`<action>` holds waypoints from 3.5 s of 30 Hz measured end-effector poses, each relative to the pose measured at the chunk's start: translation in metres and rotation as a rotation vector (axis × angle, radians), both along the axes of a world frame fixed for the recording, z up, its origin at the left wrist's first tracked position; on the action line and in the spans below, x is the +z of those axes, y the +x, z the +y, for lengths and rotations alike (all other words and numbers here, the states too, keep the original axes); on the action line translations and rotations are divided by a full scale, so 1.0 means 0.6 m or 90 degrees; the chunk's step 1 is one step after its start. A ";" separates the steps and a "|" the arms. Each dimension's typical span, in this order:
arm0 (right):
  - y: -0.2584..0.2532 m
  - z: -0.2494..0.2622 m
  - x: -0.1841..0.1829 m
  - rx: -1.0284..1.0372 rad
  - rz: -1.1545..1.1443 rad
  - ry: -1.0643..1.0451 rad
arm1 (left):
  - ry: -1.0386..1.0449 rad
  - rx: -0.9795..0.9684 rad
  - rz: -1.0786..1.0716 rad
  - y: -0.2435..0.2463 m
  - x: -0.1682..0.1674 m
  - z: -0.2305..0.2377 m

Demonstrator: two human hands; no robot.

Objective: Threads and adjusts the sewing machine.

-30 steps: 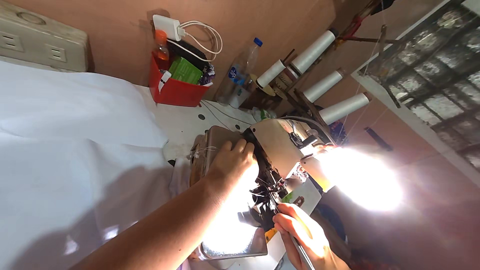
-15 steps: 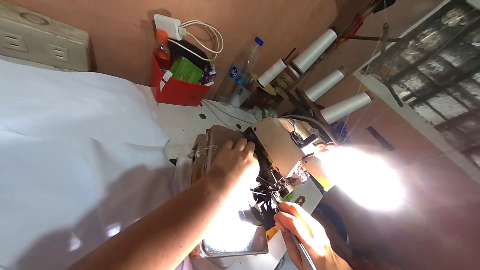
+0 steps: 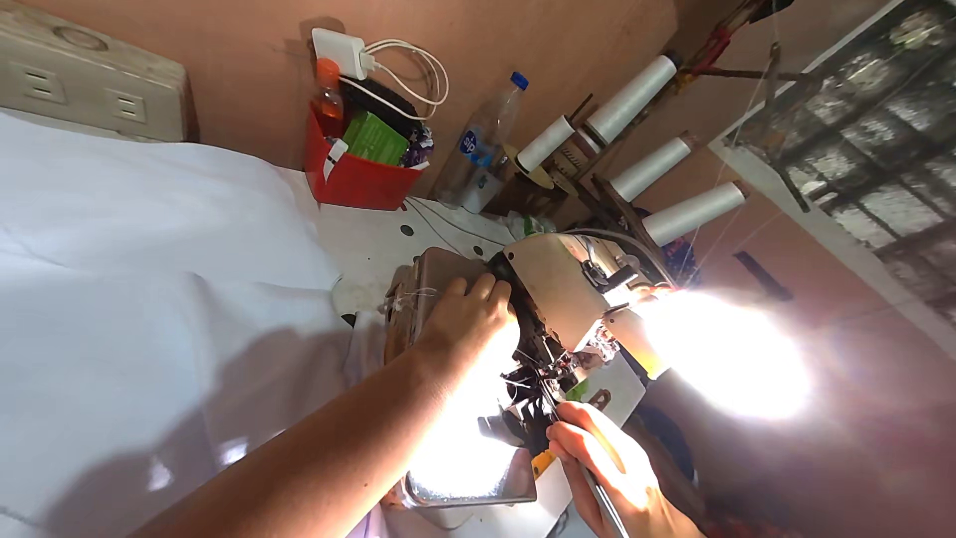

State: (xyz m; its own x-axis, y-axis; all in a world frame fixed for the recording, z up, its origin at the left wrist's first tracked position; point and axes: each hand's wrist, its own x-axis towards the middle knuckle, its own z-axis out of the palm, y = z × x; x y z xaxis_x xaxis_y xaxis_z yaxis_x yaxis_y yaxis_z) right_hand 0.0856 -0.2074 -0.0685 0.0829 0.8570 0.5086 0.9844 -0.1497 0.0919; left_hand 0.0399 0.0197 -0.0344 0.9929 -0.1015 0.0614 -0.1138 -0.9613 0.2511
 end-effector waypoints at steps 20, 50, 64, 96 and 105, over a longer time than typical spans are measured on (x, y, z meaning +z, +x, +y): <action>-0.001 0.004 0.003 0.000 -0.050 -0.039 | 0.000 0.000 0.018 -0.001 0.005 0.000; -0.012 0.007 0.015 -0.015 -0.040 -0.073 | 0.005 0.000 -0.022 0.003 -0.006 0.000; -0.010 0.032 0.021 -0.041 -0.101 -0.107 | 0.014 0.008 -0.116 0.012 -0.030 -0.002; 0.001 0.017 0.015 0.006 0.108 0.108 | -0.004 -0.010 -0.032 0.001 -0.007 0.004; 0.001 0.007 0.011 -0.036 0.055 0.005 | -0.015 -0.014 -0.040 0.000 -0.007 0.005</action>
